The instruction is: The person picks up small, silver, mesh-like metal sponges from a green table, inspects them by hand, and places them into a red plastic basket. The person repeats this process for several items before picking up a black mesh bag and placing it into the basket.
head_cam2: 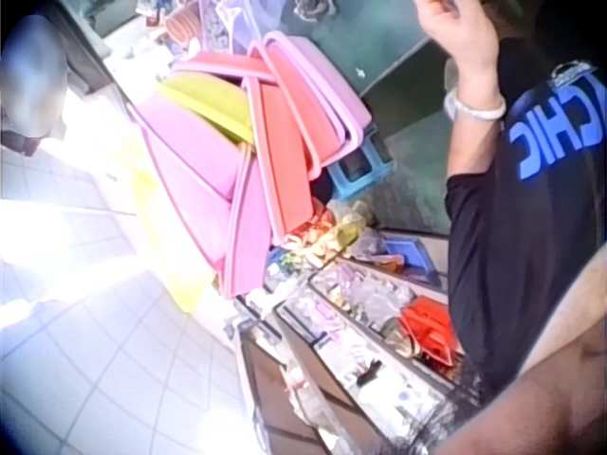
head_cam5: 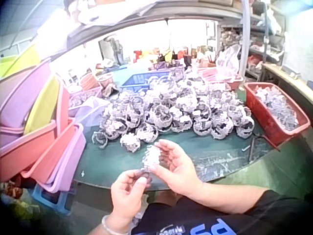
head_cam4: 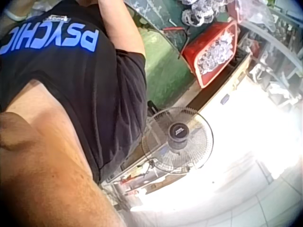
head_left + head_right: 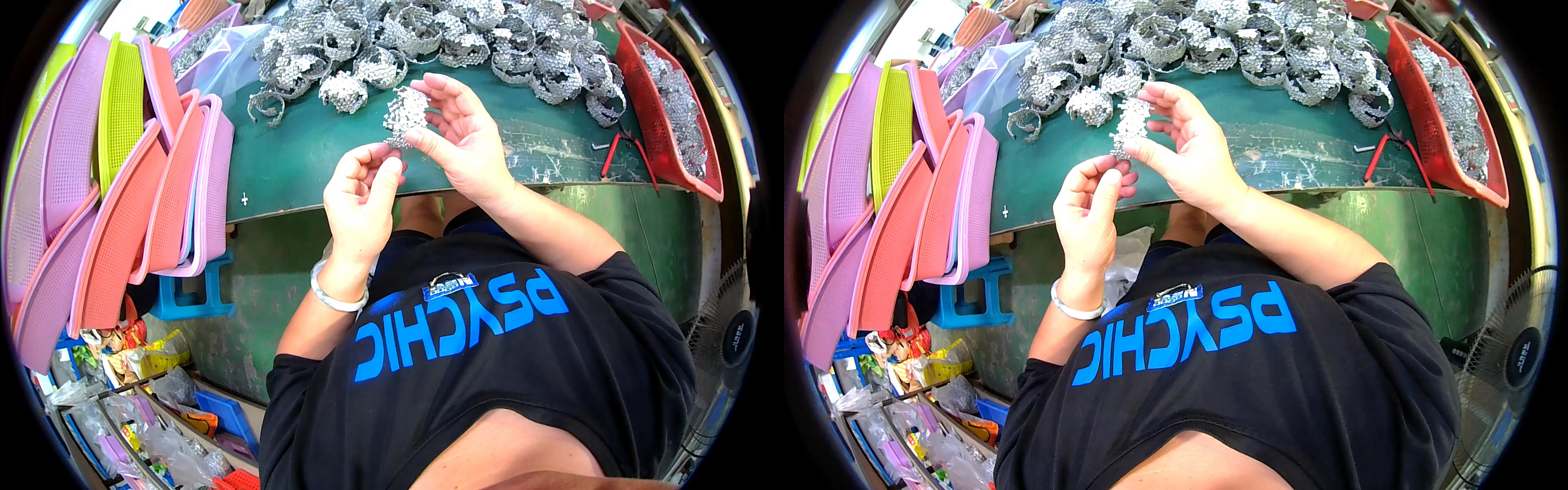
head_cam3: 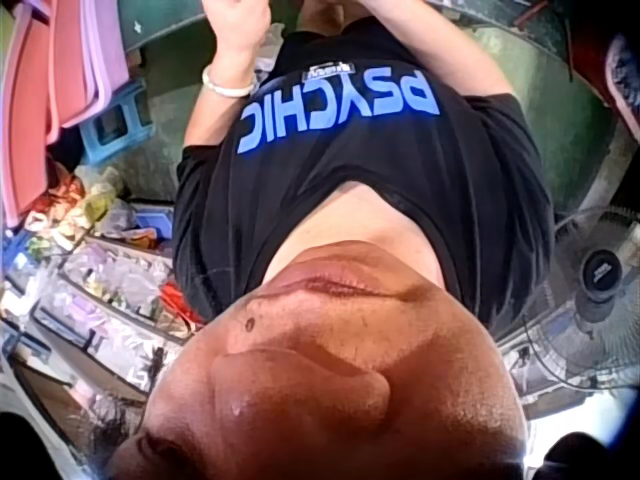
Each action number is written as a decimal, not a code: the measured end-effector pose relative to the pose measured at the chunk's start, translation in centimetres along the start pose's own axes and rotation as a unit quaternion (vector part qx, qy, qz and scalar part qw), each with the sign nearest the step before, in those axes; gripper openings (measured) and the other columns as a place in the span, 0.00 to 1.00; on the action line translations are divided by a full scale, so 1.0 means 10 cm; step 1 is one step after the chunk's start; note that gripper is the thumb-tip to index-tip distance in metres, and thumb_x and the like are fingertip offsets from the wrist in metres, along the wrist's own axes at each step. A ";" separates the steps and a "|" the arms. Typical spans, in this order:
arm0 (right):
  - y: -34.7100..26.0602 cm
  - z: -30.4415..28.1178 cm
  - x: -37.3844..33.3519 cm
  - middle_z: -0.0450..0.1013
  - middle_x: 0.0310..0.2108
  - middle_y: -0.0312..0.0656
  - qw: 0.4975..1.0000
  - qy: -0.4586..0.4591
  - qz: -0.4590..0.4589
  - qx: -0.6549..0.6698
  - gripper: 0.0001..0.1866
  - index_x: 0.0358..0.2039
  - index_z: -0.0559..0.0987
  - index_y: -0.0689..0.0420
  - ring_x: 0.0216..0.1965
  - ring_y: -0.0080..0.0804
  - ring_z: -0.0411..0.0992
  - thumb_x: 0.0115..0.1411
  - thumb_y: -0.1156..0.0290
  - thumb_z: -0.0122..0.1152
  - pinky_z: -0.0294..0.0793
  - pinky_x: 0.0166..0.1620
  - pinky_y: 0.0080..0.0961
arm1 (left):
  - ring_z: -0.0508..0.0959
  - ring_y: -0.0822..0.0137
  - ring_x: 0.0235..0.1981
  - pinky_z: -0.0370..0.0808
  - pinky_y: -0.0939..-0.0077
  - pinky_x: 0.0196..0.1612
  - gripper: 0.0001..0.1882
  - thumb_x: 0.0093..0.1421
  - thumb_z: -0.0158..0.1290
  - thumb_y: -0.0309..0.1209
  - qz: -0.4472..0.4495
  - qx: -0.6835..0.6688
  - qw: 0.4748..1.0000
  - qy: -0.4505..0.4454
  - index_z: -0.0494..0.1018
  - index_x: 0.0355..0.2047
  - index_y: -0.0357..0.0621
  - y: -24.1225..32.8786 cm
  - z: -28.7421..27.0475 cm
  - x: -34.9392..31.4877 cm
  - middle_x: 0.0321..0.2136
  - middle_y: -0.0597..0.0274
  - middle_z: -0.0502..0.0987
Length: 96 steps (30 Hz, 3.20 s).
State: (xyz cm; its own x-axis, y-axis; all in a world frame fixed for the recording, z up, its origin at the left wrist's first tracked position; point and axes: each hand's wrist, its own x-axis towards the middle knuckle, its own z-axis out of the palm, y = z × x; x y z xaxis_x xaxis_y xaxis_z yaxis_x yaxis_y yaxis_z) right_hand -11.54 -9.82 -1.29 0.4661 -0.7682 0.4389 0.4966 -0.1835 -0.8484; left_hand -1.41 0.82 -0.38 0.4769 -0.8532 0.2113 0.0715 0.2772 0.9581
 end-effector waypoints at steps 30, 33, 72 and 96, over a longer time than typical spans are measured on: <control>-0.16 0.02 -0.10 0.64 0.51 0.48 0.949 -0.121 -0.198 -0.212 0.27 0.50 0.66 0.62 0.57 0.42 0.58 0.47 0.84 0.58 0.56 0.58 0.34 | 0.74 0.67 0.42 0.71 0.76 0.46 0.19 0.58 0.49 0.23 -0.033 -0.097 0.994 0.040 0.61 0.49 0.30 -0.01 -0.04 0.09 0.42 0.54 0.71; -0.19 0.04 -0.11 0.65 0.50 0.48 0.948 -0.128 -0.200 -0.211 0.26 0.49 0.67 0.62 0.56 0.44 0.59 0.47 0.84 0.58 0.56 0.58 0.36 | 0.75 0.67 0.41 0.73 0.75 0.44 0.18 0.58 0.48 0.24 -0.034 -0.092 0.994 0.039 0.62 0.49 0.30 -0.01 -0.05 0.09 0.41 0.55 0.71; -0.29 0.23 -0.25 0.72 0.40 0.47 0.891 -0.259 -0.288 -0.238 0.16 0.34 0.74 0.63 0.48 0.49 0.68 0.41 0.86 0.59 0.68 0.49 0.38 | 0.67 0.57 0.51 0.65 0.65 0.54 0.36 0.50 0.54 0.38 -0.096 -0.302 0.938 -0.139 0.54 0.56 0.34 -0.09 -0.30 0.15 0.51 0.47 0.65; -0.29 0.16 -0.24 0.74 0.33 0.44 0.889 -0.278 -0.218 -0.293 0.11 0.30 0.75 0.63 0.40 0.43 0.72 0.43 0.86 0.57 0.72 0.44 0.32 | 0.74 0.60 0.42 0.72 0.71 0.46 0.39 0.46 0.56 0.35 -0.160 -0.106 0.981 -0.020 0.54 0.56 0.31 -0.13 -1.59 -0.80 0.44 0.45 0.70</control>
State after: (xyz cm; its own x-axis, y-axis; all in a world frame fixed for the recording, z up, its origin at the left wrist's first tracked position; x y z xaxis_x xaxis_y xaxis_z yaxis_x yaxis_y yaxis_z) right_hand -12.95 -6.46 0.63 0.6926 -0.1537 0.7047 0.3290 -0.8021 -0.4984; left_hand 8.60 14.28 -6.33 0.3666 -0.9267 -0.0826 0.3946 0.0745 0.9158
